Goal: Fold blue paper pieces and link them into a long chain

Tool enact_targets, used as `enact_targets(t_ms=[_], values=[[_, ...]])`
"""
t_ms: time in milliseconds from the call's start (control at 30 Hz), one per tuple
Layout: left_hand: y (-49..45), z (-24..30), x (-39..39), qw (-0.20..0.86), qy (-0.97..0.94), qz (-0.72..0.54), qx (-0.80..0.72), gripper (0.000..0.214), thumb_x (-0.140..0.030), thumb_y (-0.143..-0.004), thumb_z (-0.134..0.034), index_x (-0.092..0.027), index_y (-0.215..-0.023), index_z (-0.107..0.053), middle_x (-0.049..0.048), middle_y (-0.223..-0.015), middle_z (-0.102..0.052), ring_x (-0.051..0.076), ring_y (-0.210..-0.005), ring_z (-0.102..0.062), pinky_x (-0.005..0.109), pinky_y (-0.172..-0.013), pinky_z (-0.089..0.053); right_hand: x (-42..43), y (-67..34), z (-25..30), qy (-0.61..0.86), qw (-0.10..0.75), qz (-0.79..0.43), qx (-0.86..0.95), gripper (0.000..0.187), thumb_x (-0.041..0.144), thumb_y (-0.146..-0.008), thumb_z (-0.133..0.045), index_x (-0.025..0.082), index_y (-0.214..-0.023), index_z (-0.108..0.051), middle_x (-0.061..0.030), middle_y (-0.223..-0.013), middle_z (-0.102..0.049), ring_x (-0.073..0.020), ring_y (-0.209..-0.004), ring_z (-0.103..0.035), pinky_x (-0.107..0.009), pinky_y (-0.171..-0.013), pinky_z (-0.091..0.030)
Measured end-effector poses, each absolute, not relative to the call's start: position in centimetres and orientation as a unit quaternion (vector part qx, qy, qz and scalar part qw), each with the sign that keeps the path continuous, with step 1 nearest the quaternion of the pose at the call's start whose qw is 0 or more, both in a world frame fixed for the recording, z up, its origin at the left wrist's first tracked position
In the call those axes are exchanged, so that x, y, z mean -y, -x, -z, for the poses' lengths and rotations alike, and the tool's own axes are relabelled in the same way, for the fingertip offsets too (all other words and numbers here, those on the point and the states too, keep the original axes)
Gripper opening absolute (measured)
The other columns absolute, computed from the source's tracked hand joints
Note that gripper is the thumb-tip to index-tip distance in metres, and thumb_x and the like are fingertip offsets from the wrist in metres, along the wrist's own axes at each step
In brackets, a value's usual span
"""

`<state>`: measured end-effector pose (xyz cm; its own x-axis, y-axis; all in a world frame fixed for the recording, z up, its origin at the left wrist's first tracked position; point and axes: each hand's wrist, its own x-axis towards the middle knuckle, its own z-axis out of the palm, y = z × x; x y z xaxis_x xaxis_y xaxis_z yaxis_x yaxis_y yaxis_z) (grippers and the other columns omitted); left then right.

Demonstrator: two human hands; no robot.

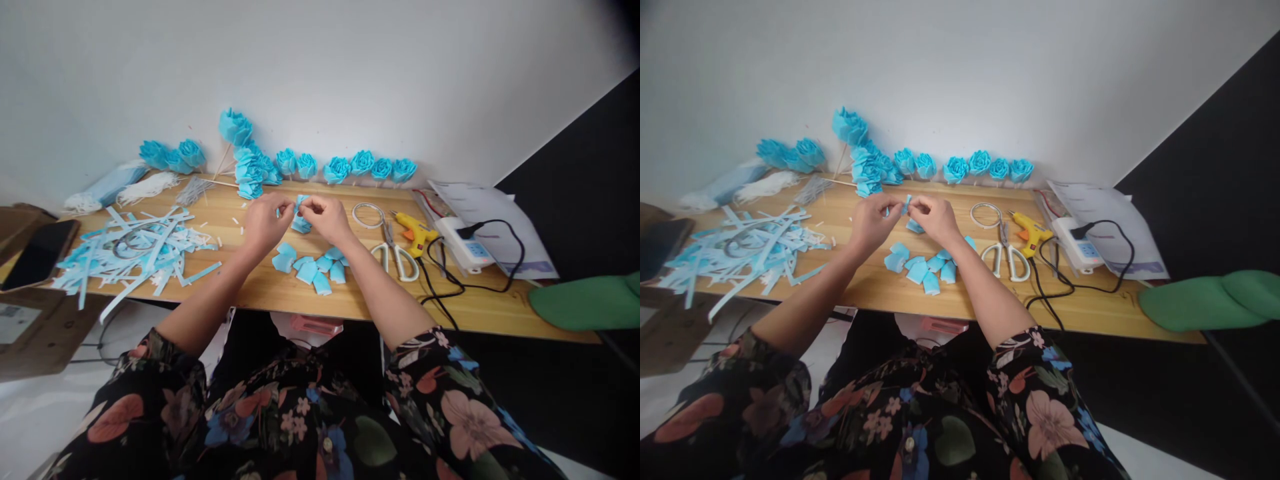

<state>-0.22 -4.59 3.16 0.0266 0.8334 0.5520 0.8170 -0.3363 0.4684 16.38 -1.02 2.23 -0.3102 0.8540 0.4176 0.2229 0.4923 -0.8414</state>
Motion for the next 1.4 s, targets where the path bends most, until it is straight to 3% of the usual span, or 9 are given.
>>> enact_targets(t_ms=[433, 833, 1000, 1167, 1400], values=[[0.5, -3.3, 4.1, 0.061, -0.702, -0.421, -0.571, 0.017, -0.025, -0.086, -0.06, -0.018, -0.082, -0.075, 0.0045, -0.079, -0.072, 0.018, -0.073, -0.06, 0.031, -0.068, -0.04, 0.9, -16.4, -2.1, 0.357, 0.46, -0.362, 0.728, 0.02, 0.034, -0.079, -0.062, 0.017, -0.072, -0.069, -0.0004, -0.068, -0.069, -0.0114, -0.061, -0.056, -0.025, -0.063, -0.041], [1.0, -2.8, 3.2, 0.234, -0.615, -0.525, -0.54, 0.023, -0.036, -0.086, -0.059, -0.017, -0.078, -0.069, 0.001, -0.069, -0.065, 0.015, -0.067, -0.057, 0.026, -0.065, -0.043, 0.7, -16.5, -2.4, 0.358, 0.465, -0.394, 0.707, 0.02, 0.035, -0.08, -0.063, 0.018, -0.074, -0.07, -0.0014, -0.071, -0.072, -0.0117, -0.063, -0.057, -0.025, -0.062, -0.043], [1.9, -3.6, 3.1, 0.273, -0.544, -0.578, -0.544, 0.025, -0.041, -0.084, -0.064, -0.018, -0.092, -0.069, 0.0031, -0.087, -0.07, 0.014, -0.077, -0.061, 0.025, -0.07, -0.047, 0.5, -16.5, -2.0, 0.345, 0.466, -0.428, 0.694, 0.02, 0.037, -0.08, -0.065, 0.018, -0.077, -0.071, -0.003, -0.077, -0.075, -0.0136, -0.068, -0.061, -0.026, -0.066, -0.046], [2.0, -4.0, 3.3, 0.421, -0.528, -0.523, -0.52, 0.024, -0.037, -0.075, -0.069, -0.017, -0.065, -0.062, 0.0003, -0.062, -0.061, 0.011, -0.06, -0.053, 0.023, -0.061, -0.042, 0.6, -16.5, -2.1, 0.338, 0.446, -0.452, 0.694, 0.021, 0.039, -0.081, -0.066, 0.018, -0.077, -0.072, -0.0022, -0.077, -0.074, -0.0131, -0.07, -0.061, -0.026, -0.068, -0.049], [1.0, -3.8, 3.7, 0.375, -0.532, -0.551, -0.523, 0.019, -0.029, -0.075, -0.069, -0.016, -0.062, -0.062, -0.0022, -0.058, -0.057, 0.01, -0.057, -0.047, 0.024, -0.06, -0.037, 0.9, -16.5, -2.4, 0.318, 0.435, -0.515, 0.666, 0.031, 0.052, -0.081, -0.068, 0.02, -0.083, -0.068, -0.0003, -0.078, -0.07, -0.0128, -0.073, -0.062, -0.026, -0.071, -0.051]])
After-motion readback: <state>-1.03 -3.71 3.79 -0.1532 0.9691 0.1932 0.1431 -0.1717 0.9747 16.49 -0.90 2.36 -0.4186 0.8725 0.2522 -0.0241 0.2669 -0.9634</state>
